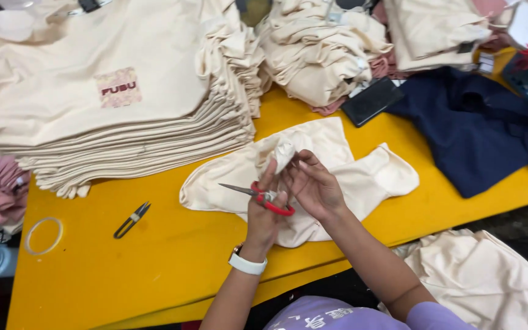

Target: Trimming excess threads and labels from t-shirts using scissors and then folding them at a workstation.

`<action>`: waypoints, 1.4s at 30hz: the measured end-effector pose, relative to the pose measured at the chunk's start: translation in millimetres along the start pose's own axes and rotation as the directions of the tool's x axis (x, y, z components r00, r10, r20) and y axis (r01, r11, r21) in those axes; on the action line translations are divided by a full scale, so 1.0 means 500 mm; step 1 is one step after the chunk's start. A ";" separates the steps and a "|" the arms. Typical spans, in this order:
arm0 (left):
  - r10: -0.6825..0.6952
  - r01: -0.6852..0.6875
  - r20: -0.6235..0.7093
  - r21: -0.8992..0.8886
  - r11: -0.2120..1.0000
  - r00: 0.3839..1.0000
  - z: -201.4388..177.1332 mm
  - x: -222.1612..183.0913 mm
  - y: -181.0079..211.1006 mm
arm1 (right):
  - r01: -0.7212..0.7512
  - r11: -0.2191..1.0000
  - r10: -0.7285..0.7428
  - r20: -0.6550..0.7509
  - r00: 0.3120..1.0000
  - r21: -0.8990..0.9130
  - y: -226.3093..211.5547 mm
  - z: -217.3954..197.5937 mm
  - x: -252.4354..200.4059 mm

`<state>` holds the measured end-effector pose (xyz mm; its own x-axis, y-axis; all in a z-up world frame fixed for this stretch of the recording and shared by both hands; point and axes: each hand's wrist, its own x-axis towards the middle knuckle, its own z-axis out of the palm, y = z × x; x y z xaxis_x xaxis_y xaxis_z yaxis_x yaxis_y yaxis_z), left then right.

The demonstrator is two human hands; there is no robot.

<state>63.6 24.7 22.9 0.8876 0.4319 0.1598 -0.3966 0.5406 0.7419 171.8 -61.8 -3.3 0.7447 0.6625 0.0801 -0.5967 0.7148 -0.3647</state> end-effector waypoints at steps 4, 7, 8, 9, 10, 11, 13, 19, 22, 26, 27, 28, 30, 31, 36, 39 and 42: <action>-0.026 0.005 0.097 0.214 0.977 0.995 -0.071 -0.014 0.021 | 0.078 0.993 -0.086 -0.085 0.993 -0.084 0.028 -0.018 0.005; 0.073 -0.098 0.077 0.401 0.911 0.994 -0.085 0.003 0.065 | 0.198 0.960 -0.224 -0.119 0.967 -0.196 0.031 0.021 -0.007; 0.155 -0.149 0.030 0.500 0.853 0.988 -0.093 0.016 0.075 | 0.225 0.942 -0.256 -0.100 0.962 -0.247 0.033 0.018 -0.010; 0.240 -0.188 -0.008 0.597 0.780 0.971 -0.102 0.029 0.087 | 0.251 0.922 -0.285 -0.078 0.955 -0.295 0.035 0.014 -0.011; 0.234 -0.181 -0.012 0.598 0.781 0.972 -0.091 0.038 0.093 | 0.248 0.923 -0.283 -0.084 0.955 -0.295 0.038 0.025 -0.019; 0.201 -0.187 0.040 0.579 0.793 0.979 -0.079 0.049 0.099 | 0.268 0.901 -0.306 -0.061 0.950 -0.341 0.040 0.038 -0.024; 0.172 -0.194 0.092 0.559 0.806 0.981 -0.074 0.063 0.082 | 0.289 0.876 -0.326 -0.033 0.945 -0.386 0.040 0.046 -0.033; 0.016 0.002 -0.042 0.404 0.915 0.999 -0.073 0.051 -0.014 | 0.379 0.777 -0.436 0.006 0.900 -0.502 0.026 -0.008 -0.030; -0.080 0.092 -0.055 0.271 0.958 0.995 -0.066 0.032 -0.013 | 0.389 0.766 -0.459 -0.010 0.889 -0.512 0.016 0.002 -0.035; -0.025 0.018 0.007 0.468 0.884 1.000 -0.035 0.019 0.037 | 0.372 0.783 -0.458 -0.057 0.887 -0.499 0.009 0.003 -0.040; 0.024 -0.020 0.000 0.507 0.862 1.000 -0.026 0.015 0.054 | 0.348 0.794 -0.445 -0.086 0.891 -0.497 0.012 0.012 -0.045; 0.021 -0.019 0.001 0.510 0.860 1.000 -0.014 0.021 0.075 | 0.349 0.796 -0.446 -0.089 0.891 -0.495 0.011 0.011 -0.046; 0.187 -0.173 0.031 0.550 0.817 0.982 0.010 0.032 0.119 | 0.332 0.782 -0.433 -0.076 0.898 -0.528 0.011 0.010 -0.049; 0.187 -0.174 0.033 0.552 0.816 0.982 0.022 0.036 0.118 | 0.334 0.782 -0.435 -0.076 0.897 -0.526 0.012 0.017 -0.049; 0.323 -0.293 0.073 0.637 0.713 0.944 0.071 0.055 0.092 | 0.398 0.673 -0.508 0.001 0.861 -0.624 0.024 -0.018 -0.049; 0.317 -0.275 0.039 0.606 0.746 0.948 0.049 0.059 0.030 | 0.409 0.566 -0.553 0.038 0.832 -0.716 0.017 -0.001 -0.054; 0.326 -0.292 0.106 0.747 0.598 0.939 0.077 0.046 0.053 | 0.490 0.361 -0.556 0.238 0.796 -0.794 -0.004 0.033 -0.066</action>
<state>82.5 21.1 71.2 0.7292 0.5056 0.4612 -0.3213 -0.3421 0.8830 143.5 -81.3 10.1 0.8537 0.1829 0.4876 0.3867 0.4045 -0.8288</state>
